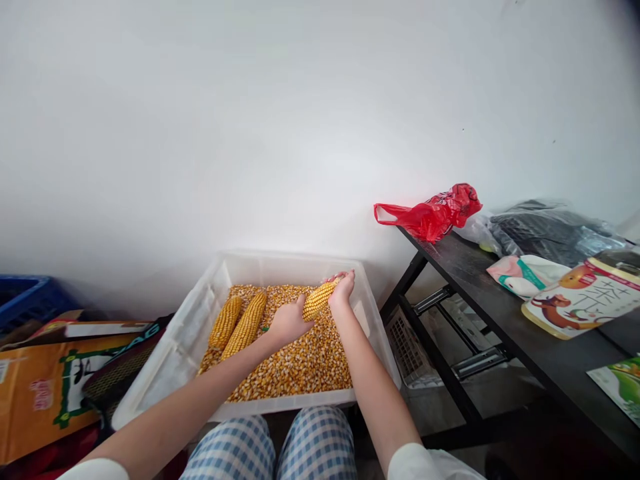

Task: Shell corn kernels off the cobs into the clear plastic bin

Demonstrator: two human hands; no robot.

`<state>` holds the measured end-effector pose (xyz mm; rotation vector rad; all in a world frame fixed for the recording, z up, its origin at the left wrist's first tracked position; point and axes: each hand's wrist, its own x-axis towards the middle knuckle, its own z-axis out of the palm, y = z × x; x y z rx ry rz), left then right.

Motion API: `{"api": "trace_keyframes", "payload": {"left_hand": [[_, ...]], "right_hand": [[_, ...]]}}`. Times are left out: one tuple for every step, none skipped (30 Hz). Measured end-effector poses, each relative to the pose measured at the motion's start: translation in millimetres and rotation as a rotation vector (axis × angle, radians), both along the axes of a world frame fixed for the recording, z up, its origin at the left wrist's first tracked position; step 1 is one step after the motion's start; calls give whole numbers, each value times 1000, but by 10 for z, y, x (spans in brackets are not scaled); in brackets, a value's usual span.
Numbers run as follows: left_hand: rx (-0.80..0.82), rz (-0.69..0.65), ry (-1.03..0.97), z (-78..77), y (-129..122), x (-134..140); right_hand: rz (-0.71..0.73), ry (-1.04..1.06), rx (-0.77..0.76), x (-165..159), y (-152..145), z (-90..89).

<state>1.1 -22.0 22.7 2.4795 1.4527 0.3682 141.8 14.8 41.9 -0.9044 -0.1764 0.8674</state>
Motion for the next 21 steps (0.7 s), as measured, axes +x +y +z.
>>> {"api": "trace_keyframes", "payload": {"left_hand": [[-20, -7, -13, -6, -5, 10], [-37, -20, -37, -13, -4, 16], [-52, -37, -69, -21, 2, 16], [-66, -55, -109, -30, 11, 12], [-81, -76, -156, -39, 22, 6], [-96, -98, -205, -48, 32, -3], [-113, -120, -252, -57, 43, -11], [-130, -139, -295, -65, 52, -20], [-148, -153, -336, -73, 61, -28], [-170, -164, -373, -78, 71, -36], [-201, -171, -408, -81, 80, -45], [-246, -178, -446, -80, 90, -55], [-307, -194, -488, -74, 100, -68], [-381, -221, -534, -62, 108, -83], [-462, -258, -581, -44, 115, -99], [-539, -296, -627, -22, 121, -115], [-604, -327, -670, 1, 125, -131], [-651, -348, -704, 24, 129, -144], [-679, -353, -728, 42, 134, -154], [-688, -348, -741, 54, 141, -161], [-684, -339, -746, 58, 151, -165]], "right_hand": [[-1, -37, 13, 2, 5, 2], [2, -70, 25, 5, 10, 4], [4, -98, 33, 6, 15, 7], [5, -122, 34, 4, 18, 10], [3, -144, 31, -2, 19, 13], [0, -166, 26, -9, 17, 17], [-4, -188, 19, -19, 13, 22], [-8, -209, 15, -27, 7, 26], [-10, -228, 14, -34, -2, 31], [-10, -242, 13, -37, -11, 35], [-6, -255, 15, -35, -20, 39], [4, -270, 23, -28, -27, 43], [21, -288, 33, -15, -32, 45], [53, -303, 45, 4, -34, 46], [98, -311, 59, 29, -31, 45], [147, -306, 72, 57, -24, 43], [190, -288, 77, 88, -14, 39], [210, -260, 70, 120, -1, 33], [207, -230, 50, 150, 13, 26], [185, -204, 24, 176, 25, 18], [159, -180, -3, 196, 35, 9]]}}
